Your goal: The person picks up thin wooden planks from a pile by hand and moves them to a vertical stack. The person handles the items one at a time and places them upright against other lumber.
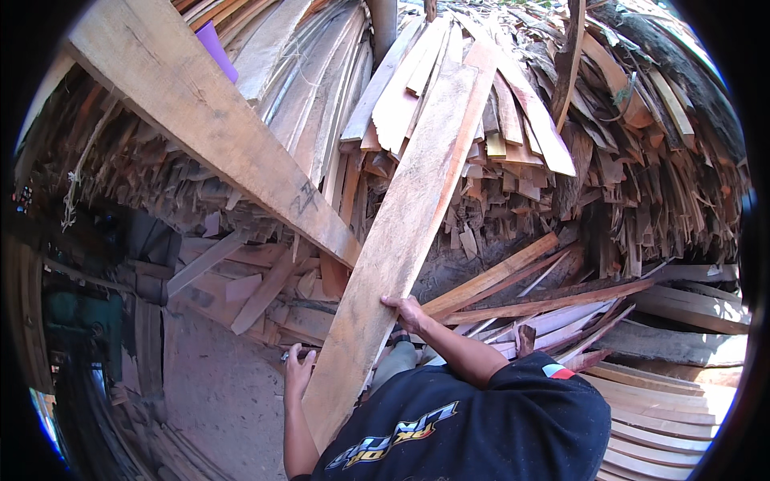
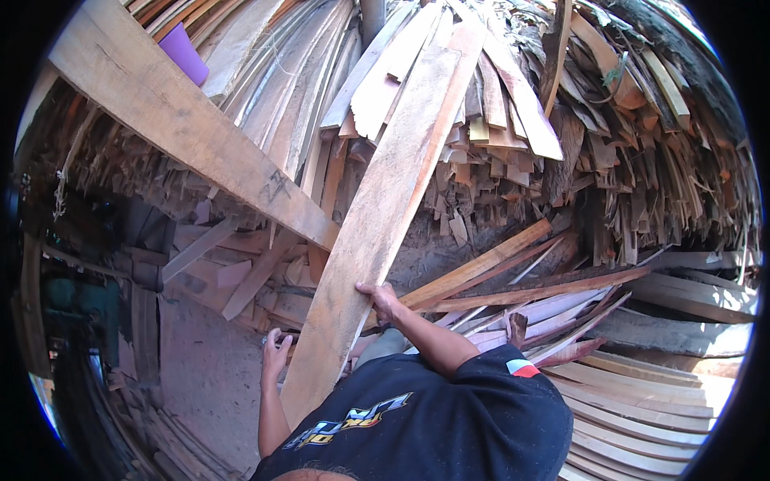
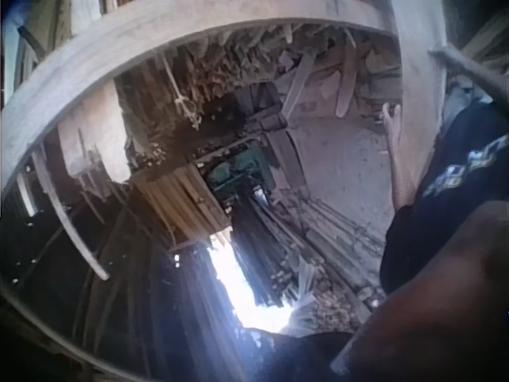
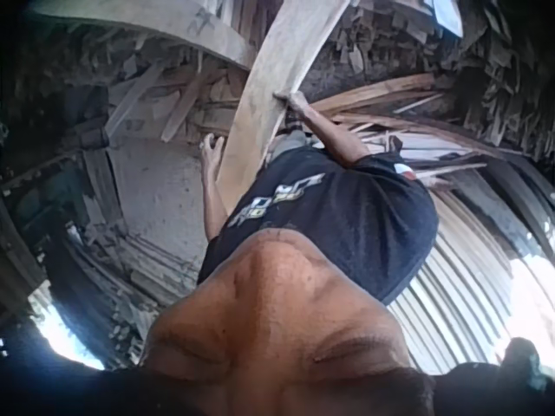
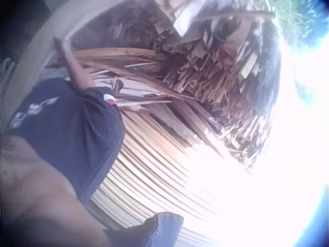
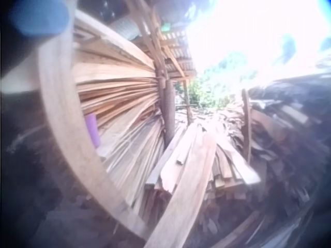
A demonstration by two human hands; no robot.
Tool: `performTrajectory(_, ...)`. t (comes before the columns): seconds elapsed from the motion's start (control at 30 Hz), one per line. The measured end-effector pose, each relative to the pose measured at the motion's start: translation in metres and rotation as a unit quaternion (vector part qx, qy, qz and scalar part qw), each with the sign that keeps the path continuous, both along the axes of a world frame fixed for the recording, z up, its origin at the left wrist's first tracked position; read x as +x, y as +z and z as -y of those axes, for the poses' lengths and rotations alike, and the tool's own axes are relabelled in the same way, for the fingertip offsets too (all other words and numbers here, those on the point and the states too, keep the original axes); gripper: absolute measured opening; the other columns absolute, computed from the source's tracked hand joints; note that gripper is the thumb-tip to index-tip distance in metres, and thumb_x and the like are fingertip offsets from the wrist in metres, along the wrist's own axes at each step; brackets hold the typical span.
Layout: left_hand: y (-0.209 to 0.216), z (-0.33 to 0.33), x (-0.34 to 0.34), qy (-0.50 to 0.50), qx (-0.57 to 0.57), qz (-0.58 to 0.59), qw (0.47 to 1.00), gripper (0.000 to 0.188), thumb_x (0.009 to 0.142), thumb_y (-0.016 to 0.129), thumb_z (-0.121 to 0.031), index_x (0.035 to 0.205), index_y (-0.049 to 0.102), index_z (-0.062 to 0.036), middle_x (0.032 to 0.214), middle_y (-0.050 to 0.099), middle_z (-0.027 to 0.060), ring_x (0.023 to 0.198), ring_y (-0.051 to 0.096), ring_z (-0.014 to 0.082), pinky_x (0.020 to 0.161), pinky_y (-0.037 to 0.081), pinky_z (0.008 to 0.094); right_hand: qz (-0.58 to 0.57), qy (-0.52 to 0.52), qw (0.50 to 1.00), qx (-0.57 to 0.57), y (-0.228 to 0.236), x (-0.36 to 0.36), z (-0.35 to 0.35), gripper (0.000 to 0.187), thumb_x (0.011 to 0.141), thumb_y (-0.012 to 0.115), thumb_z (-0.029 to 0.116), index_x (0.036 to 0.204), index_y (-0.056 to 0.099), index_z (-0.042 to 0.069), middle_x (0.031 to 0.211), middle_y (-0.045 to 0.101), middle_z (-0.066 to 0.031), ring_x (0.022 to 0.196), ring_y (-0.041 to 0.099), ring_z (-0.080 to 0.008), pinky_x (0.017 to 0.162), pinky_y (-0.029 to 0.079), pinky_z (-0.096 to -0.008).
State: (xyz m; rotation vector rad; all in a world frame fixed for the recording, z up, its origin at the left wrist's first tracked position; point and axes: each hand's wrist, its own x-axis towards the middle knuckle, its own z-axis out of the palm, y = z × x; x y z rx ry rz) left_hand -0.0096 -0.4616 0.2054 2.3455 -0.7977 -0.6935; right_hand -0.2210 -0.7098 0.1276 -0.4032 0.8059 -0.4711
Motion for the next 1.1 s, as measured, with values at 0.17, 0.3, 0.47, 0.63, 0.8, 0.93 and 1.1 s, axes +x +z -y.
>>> performTrajectory(0.17, -0.041, 0.087, -0.016, -0.087, 0.003, -0.181, 0.98, 0.055, 0.082, 0.068, -0.038, 0.114, 0.056, 0.0041, 0.103, 0.064, 0.0192, 0.095, 0.062, 0.0296, 0.084, 0.047, 0.0378, 0.041, 0.049, 0.997, 0.046, 0.015, -0.01, -0.023, 0.05, 0.082, 0.067, 0.008, 0.123, 0.046, -0.009, 0.114, 0.059, -0.0203, 0.102, 0.06, -0.0307, 0.088, 0.051, -0.0475)
performTrajectory(0.3, -0.044, 0.099, -0.036, -0.091, -0.007, -0.24, 0.966, 0.053, 0.078, 0.072, -0.041, 0.103, 0.062, 0.0048, 0.087, 0.068, 0.0185, 0.079, 0.066, 0.0285, 0.072, 0.05, 0.0367, 0.061, 0.084, 0.994, 0.031, 0.007, -0.028, -0.014, 0.057, 0.084, 0.066, 0.014, 0.131, 0.04, -0.005, 0.127, 0.051, -0.0175, 0.113, 0.053, -0.0299, 0.096, 0.043, -0.0499)
performTrajectory(0.47, -0.011, 0.093, -0.038, -0.111, -0.012, -0.037, 0.993, 0.05, 0.077, 0.072, -0.042, 0.095, 0.063, 0.004, 0.082, 0.067, 0.022, 0.077, 0.066, 0.0341, 0.069, 0.05, 0.0393, -0.005, -0.039, 0.999, -0.021, 0.021, -0.031, 0.045, 0.044, 0.087, 0.062, 0.033, 0.122, 0.044, 0.013, 0.115, 0.054, -0.0036, 0.106, 0.053, -0.0185, 0.091, 0.045, -0.0407)
performTrajectory(0.63, 0.008, 0.089, -0.062, -0.097, 0.011, 0.159, 0.983, 0.039, 0.077, 0.071, -0.037, 0.085, 0.062, 0.0002, 0.074, 0.062, 0.0237, 0.073, 0.061, 0.0423, 0.063, 0.048, 0.0458, 0.005, -0.049, 0.997, -0.063, 0.03, -0.012, 0.096, 0.058, 0.084, 0.059, 0.052, 0.126, 0.043, 0.014, 0.123, 0.052, -0.006, 0.117, 0.048, -0.0224, 0.1, 0.035, -0.047)
performTrajectory(0.8, -0.012, 0.072, -0.074, -0.116, -0.038, 0.175, 0.977, 0.027, 0.078, 0.068, -0.021, 0.097, 0.061, -0.0018, 0.082, 0.062, 0.019, 0.075, 0.06, 0.0381, 0.066, 0.046, 0.0458, 0.075, -0.09, 0.993, -0.033, 0.012, -0.003, 0.104, 0.064, 0.084, 0.052, 0.061, 0.127, 0.043, 0.014, 0.13, 0.048, -0.0102, 0.123, 0.043, -0.0299, 0.105, 0.028, -0.0515)
performTrajectory(0.93, -0.035, 0.063, -0.067, -0.115, -0.084, 0.187, 0.972, 0.026, 0.074, 0.068, -0.012, 0.097, 0.06, -0.0021, 0.089, 0.062, 0.0181, 0.081, 0.059, 0.0376, 0.071, 0.046, 0.0458, 0.138, -0.017, 0.989, -0.056, -0.014, -0.011, 0.107, 0.059, 0.084, 0.056, 0.056, 0.126, 0.044, 0.016, 0.131, 0.048, -0.0095, 0.125, 0.041, -0.0321, 0.105, 0.026, -0.0537)
performTrajectory(1.1, -0.044, 0.033, -0.053, -0.11, -0.068, 0.181, 0.975, 0.023, 0.076, 0.068, -0.015, 0.093, 0.061, -0.0019, 0.084, 0.062, 0.0194, 0.08, 0.058, 0.0391, 0.069, 0.046, 0.0476, 0.071, 0.039, 0.995, -0.052, -0.021, -0.012, 0.091, 0.061, 0.077, 0.073, 0.038, 0.126, 0.043, 0.019, 0.123, 0.05, -0.0005, 0.115, 0.047, -0.0202, 0.096, 0.036, -0.0446)
